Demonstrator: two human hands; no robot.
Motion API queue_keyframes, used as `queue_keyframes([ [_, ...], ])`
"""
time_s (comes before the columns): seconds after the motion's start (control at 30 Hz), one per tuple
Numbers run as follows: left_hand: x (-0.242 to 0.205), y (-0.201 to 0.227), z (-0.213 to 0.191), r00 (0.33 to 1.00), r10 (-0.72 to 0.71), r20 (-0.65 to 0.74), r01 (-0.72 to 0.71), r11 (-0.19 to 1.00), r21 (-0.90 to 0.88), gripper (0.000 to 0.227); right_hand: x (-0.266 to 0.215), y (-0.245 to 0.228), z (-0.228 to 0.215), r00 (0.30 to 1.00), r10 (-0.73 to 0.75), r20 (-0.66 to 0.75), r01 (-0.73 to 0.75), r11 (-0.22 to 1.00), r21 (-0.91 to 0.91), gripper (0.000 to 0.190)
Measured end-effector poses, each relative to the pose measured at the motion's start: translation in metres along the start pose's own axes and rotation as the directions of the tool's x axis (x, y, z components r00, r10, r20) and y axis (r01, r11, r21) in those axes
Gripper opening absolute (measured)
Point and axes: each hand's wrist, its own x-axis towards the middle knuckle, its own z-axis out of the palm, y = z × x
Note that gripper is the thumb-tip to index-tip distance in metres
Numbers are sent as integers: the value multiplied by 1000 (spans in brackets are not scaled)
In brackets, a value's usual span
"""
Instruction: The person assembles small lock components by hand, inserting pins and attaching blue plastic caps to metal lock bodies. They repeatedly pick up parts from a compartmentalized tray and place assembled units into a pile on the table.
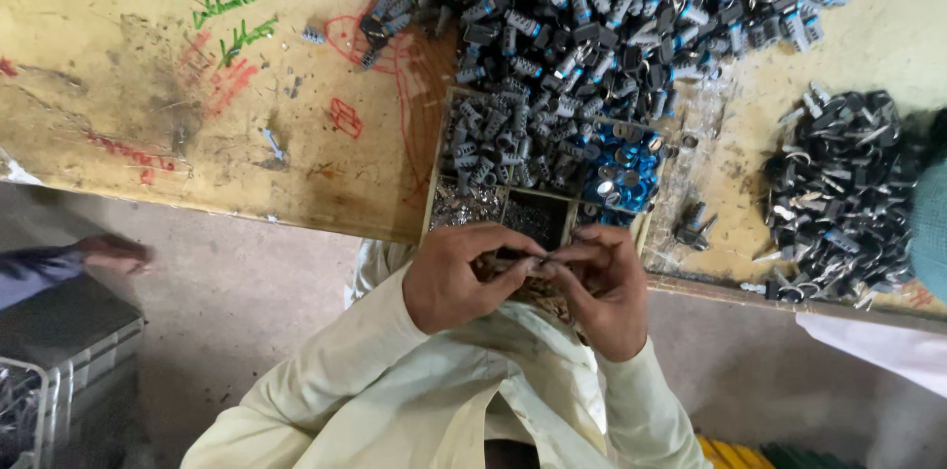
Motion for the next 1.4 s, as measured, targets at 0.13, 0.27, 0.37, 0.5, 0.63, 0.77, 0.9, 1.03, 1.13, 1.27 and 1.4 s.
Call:
queue_keyframes([
  [0.13,-1,-11,14,959,-253,129,281,908,-310,16,-8,14,-12,997,-81,-2,80,982,174,50],
  [0.27,-1,-20,26,958,-236,164,287,817,-500,17,-17,19,-21,999,15,-42,-2,953,302,50],
  [0.37,0,-21,28,950,-261,174,313,816,-486,17,-14,13,-17,998,21,-51,-8,969,247,51],
  [0.5,1,-20,28,938,-288,194,346,803,-485,20,-11,6,-15,998,-43,-49,51,987,155,49],
  [0.63,2,-17,27,926,-291,240,377,737,-560,24,-17,3,-16,999,-9,-34,15,985,171,48],
  [0.77,4,-18,26,911,-323,255,411,725,-553,25,-13,5,-17,1000,4,-19,0,979,203,49],
  [0.9,3,-21,27,925,-297,239,381,739,-555,23,-10,9,-14,998,52,-17,-44,944,328,49],
  [1.03,1,-25,28,917,-339,211,398,742,-539,21,-12,11,-14,998,57,8,-57,949,311,51],
  [1.13,1,-23,28,924,-339,176,381,787,-485,19,-11,9,-17,998,54,24,-59,964,259,51],
  [1.27,6,-13,20,943,-299,144,331,873,-357,18,-6,-4,-16,999,42,24,-44,997,68,52],
  [1.4,10,1,8,946,-308,102,313,949,-35,21,-8,-23,-8,987,-155,47,161,899,-406,53],
])
